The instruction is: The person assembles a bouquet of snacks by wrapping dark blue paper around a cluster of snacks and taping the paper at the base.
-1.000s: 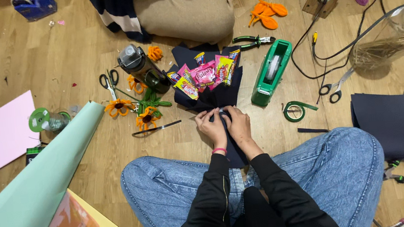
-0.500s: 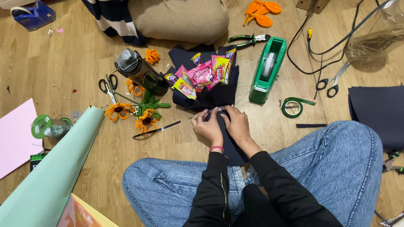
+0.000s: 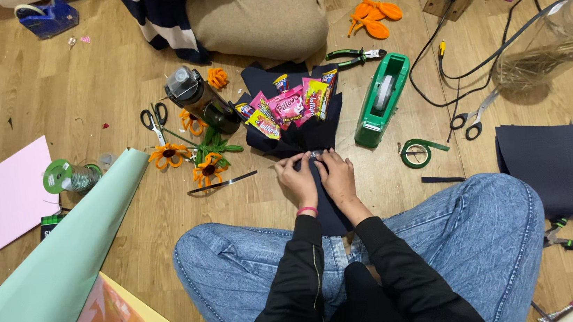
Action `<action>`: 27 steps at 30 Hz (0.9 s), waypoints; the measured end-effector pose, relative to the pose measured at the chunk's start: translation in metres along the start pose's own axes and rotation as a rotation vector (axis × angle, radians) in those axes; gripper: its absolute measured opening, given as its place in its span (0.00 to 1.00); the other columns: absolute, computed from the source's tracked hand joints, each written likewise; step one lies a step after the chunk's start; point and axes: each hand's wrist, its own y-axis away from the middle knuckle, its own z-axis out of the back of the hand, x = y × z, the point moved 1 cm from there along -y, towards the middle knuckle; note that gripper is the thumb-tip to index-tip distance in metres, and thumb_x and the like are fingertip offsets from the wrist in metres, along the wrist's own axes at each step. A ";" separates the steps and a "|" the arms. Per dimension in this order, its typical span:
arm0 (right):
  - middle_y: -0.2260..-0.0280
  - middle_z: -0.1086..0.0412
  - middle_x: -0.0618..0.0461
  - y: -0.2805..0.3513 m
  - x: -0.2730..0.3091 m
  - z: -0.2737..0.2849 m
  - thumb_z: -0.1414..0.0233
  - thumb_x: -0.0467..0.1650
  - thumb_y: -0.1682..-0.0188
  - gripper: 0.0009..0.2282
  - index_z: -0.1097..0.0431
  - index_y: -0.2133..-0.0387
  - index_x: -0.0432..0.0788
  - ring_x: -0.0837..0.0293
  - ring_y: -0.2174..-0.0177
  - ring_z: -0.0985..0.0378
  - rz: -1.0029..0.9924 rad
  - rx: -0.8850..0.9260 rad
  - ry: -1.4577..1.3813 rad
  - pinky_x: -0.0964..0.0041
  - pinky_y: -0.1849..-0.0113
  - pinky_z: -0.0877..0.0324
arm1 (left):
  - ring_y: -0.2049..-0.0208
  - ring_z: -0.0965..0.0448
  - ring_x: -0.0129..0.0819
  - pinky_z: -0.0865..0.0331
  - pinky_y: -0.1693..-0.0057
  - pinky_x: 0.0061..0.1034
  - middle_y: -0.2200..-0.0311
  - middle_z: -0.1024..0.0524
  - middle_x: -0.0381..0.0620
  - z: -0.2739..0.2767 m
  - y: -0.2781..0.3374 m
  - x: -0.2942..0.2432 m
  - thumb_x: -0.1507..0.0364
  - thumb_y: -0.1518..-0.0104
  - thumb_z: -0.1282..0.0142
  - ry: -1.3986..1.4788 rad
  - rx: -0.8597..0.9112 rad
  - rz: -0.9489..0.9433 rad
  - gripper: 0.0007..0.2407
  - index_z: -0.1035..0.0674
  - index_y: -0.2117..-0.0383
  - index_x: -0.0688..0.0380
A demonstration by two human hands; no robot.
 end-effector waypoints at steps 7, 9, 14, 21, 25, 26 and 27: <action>0.63 0.31 0.51 0.004 0.012 0.007 0.51 0.36 0.54 0.05 0.31 0.68 0.51 0.51 0.55 0.31 0.007 -0.046 -0.034 0.41 0.58 0.36 | 0.65 0.26 0.39 0.33 0.56 0.29 0.71 0.33 0.38 -0.018 -0.002 0.022 0.62 0.57 0.39 -0.034 -0.045 -0.182 0.07 0.21 0.78 0.45; 0.63 0.31 0.56 0.005 0.008 0.003 0.51 0.37 0.55 0.05 0.31 0.68 0.54 0.53 0.55 0.31 0.002 -0.079 -0.052 0.44 0.59 0.35 | 0.67 0.26 0.40 0.33 0.57 0.31 0.73 0.34 0.38 -0.031 -0.008 0.035 0.62 0.58 0.39 -0.014 -0.037 -0.172 0.06 0.22 0.80 0.44; 0.64 0.31 0.55 0.006 0.009 0.002 0.51 0.36 0.55 0.04 0.30 0.69 0.53 0.52 0.57 0.30 0.034 -0.138 -0.045 0.48 0.61 0.33 | 0.66 0.27 0.42 0.33 0.59 0.34 0.72 0.33 0.38 -0.006 0.002 0.006 0.63 0.56 0.40 -0.055 -0.021 -0.177 0.06 0.23 0.78 0.45; 0.62 0.32 0.56 0.007 -0.002 -0.012 0.53 0.36 0.53 0.05 0.31 0.67 0.53 0.53 0.54 0.33 -0.011 -0.095 -0.048 0.47 0.57 0.36 | 0.69 0.28 0.40 0.31 0.64 0.33 0.73 0.32 0.38 -0.018 0.002 0.014 0.68 0.55 0.43 -0.172 -0.060 -0.325 0.01 0.23 0.78 0.44; 0.62 0.33 0.56 0.005 0.001 -0.007 0.53 0.36 0.53 0.05 0.31 0.68 0.53 0.53 0.54 0.33 -0.009 -0.096 -0.042 0.47 0.57 0.36 | 0.69 0.27 0.40 0.31 0.63 0.33 0.73 0.31 0.38 -0.017 -0.002 0.015 0.69 0.56 0.44 -0.171 -0.035 -0.316 0.02 0.22 0.78 0.46; 0.63 0.33 0.57 0.006 0.002 -0.007 0.52 0.36 0.54 0.05 0.31 0.68 0.53 0.53 0.54 0.32 -0.007 -0.097 -0.040 0.47 0.57 0.36 | 0.69 0.27 0.39 0.31 0.63 0.32 0.73 0.31 0.37 -0.018 -0.004 0.018 0.69 0.56 0.44 -0.161 -0.018 -0.307 0.01 0.22 0.78 0.45; 0.63 0.33 0.57 0.006 0.002 -0.006 0.52 0.37 0.54 0.05 0.31 0.68 0.54 0.54 0.54 0.32 -0.004 -0.097 -0.038 0.47 0.58 0.35 | 0.69 0.27 0.39 0.31 0.62 0.32 0.74 0.30 0.37 -0.019 -0.005 0.021 0.69 0.56 0.44 -0.152 -0.001 -0.298 0.01 0.22 0.78 0.45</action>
